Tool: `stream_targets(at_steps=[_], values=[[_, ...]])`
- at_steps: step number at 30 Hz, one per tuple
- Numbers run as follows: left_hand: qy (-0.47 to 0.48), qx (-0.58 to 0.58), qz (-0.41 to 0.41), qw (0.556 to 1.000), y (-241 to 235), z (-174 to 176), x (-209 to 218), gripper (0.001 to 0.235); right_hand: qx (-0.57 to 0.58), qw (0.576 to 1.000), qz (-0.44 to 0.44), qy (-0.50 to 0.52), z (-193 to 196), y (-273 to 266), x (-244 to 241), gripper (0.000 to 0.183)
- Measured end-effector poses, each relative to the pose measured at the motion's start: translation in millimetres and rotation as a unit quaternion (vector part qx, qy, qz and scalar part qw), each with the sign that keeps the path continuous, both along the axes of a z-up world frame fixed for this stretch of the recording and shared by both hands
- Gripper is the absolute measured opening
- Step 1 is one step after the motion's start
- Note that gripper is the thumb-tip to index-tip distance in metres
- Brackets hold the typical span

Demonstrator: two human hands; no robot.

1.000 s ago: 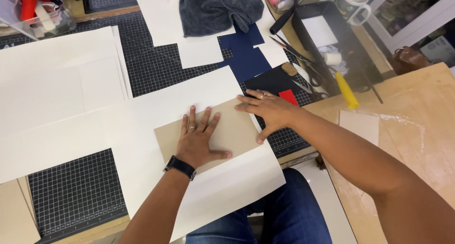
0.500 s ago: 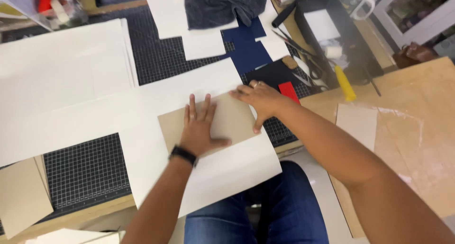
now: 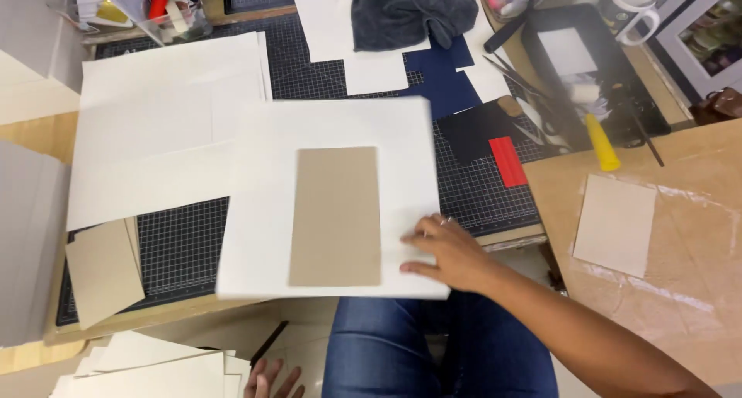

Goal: The person smooths a white sheet with a red tool, then applies glue to two beige paper pieces using a foam roller and adheres them to a larger white sheet. They repeat the process for another pair of beige pieces and finish by smoothing the assembled sheet with the red tool.

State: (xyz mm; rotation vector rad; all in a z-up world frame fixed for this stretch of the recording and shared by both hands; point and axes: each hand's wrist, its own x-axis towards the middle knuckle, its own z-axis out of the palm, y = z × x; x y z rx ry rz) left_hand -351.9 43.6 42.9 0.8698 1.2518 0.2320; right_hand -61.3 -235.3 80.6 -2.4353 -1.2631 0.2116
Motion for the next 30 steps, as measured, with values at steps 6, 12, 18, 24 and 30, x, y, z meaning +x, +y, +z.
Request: stream_targets(at_steps=[6, 12, 18, 24, 30], values=[[0.000, -0.065, -0.029, 0.997, -9, 52, 43, 0.054, -0.035, 0.997, -0.041, -0.047, -27, 6, 9, 0.074], [-0.004, 0.055, 0.008, 0.998, -5, -9, 29, 0.042, 0.028, 0.992, -0.065, -0.103, -43, 50, -59, 0.076], [0.026, 0.406, -0.065, 0.911, 24, -23, 21, 0.055, 0.111, 0.986, -0.101, -0.071, -40, 64, -73, 0.062], [-0.204, 0.562, -0.191, 0.778, -71, 56, 104, 0.037, 0.260, 0.942, -0.199, -0.073, 2, -4, -78, 0.039], [-0.412, 0.366, -0.484, 0.680, -194, 90, 192, 0.038, 0.285, 0.851, -0.410, -0.162, 3, -149, -68, 0.012]])
